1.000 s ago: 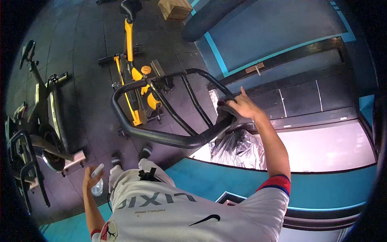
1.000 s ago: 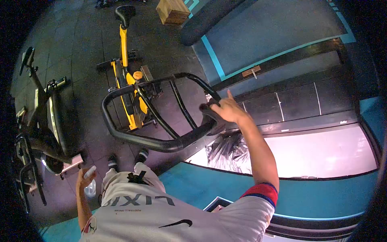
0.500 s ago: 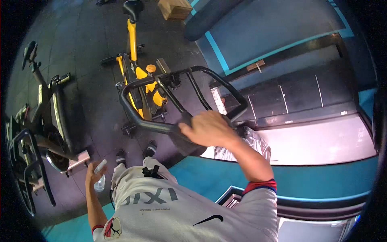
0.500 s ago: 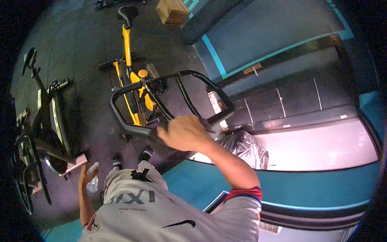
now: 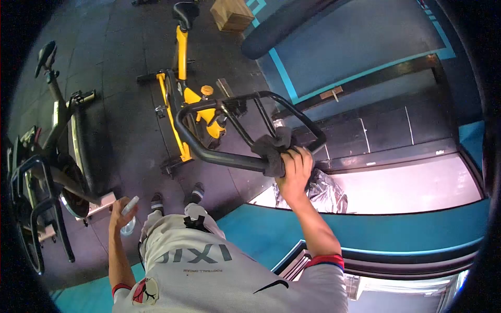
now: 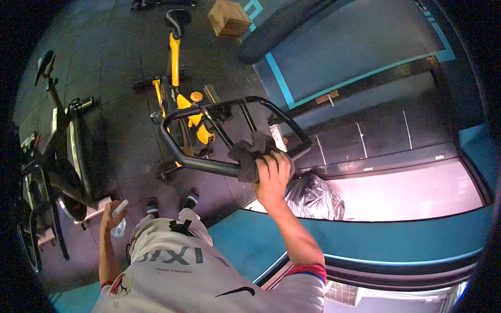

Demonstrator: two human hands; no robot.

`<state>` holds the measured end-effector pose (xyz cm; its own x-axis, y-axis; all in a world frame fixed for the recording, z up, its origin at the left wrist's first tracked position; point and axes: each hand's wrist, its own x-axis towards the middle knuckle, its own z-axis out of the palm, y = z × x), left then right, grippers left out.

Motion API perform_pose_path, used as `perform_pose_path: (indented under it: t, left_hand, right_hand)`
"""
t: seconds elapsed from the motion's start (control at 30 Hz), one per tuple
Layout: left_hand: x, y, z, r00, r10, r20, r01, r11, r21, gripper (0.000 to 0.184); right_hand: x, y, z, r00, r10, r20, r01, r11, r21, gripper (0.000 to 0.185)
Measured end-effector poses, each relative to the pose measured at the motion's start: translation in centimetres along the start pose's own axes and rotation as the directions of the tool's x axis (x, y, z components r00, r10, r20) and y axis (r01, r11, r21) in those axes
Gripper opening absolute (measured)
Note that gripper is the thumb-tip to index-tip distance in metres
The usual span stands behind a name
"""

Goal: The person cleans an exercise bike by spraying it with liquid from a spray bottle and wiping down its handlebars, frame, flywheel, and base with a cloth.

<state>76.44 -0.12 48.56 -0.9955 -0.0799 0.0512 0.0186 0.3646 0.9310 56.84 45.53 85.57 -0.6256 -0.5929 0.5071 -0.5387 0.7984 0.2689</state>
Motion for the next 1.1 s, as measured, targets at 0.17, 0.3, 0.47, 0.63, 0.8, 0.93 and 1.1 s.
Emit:
perform_pose_path:
  t: [0.17,0.3,0.47,0.63,0.8,0.93,1.1]
  left_hand:
    - [-2.7,-4.2,-0.2,0.999,-0.028,0.026,0.025,0.995,0.100,0.045]
    - [-1.5,-2.1,-1.2,0.997,0.048,0.054,-0.056,0.986,0.159,0.037]
    - [-0.6,3.2,-1.2,0.998,-0.058,-0.011,0.058,0.998,-0.003,0.023]
    - [-1.6,3.1,-0.6,0.998,0.016,-0.064,-0.017,1.000,-0.014,0.025]
    - [-5.2,-2.3,0.2,0.989,-0.097,-0.111,0.095,0.995,-0.029,0.033]
    - [-7.2,-2.1,-0.4,0.993,-0.049,-0.108,0.062,0.991,0.122,0.041]
    - [-9.1,-3.1,-0.1,0.991,-0.032,-0.130,0.048,0.992,0.118,0.036]
  right_hand:
    - [4.0,-3.9,-1.5,0.897,-0.041,0.441,0.129,0.976,-0.172,0.011]
    - [6.6,-9.1,2.7,0.805,0.019,0.593,0.136,0.967,-0.216,0.008]
    - [11.4,-13.4,8.6,0.458,0.035,0.888,-0.158,0.987,0.043,0.034]
    - [13.4,-12.0,14.4,0.224,-0.027,0.974,-0.474,0.870,0.133,0.061]
    - [14.3,-15.0,23.3,0.257,0.141,0.956,-0.616,0.786,0.049,0.063]
    - [16.7,-16.4,29.5,0.170,0.371,0.913,-0.736,0.664,-0.133,0.044]
    - [17.8,-14.2,31.0,-0.100,0.590,0.801,-0.991,0.016,-0.135,0.033]
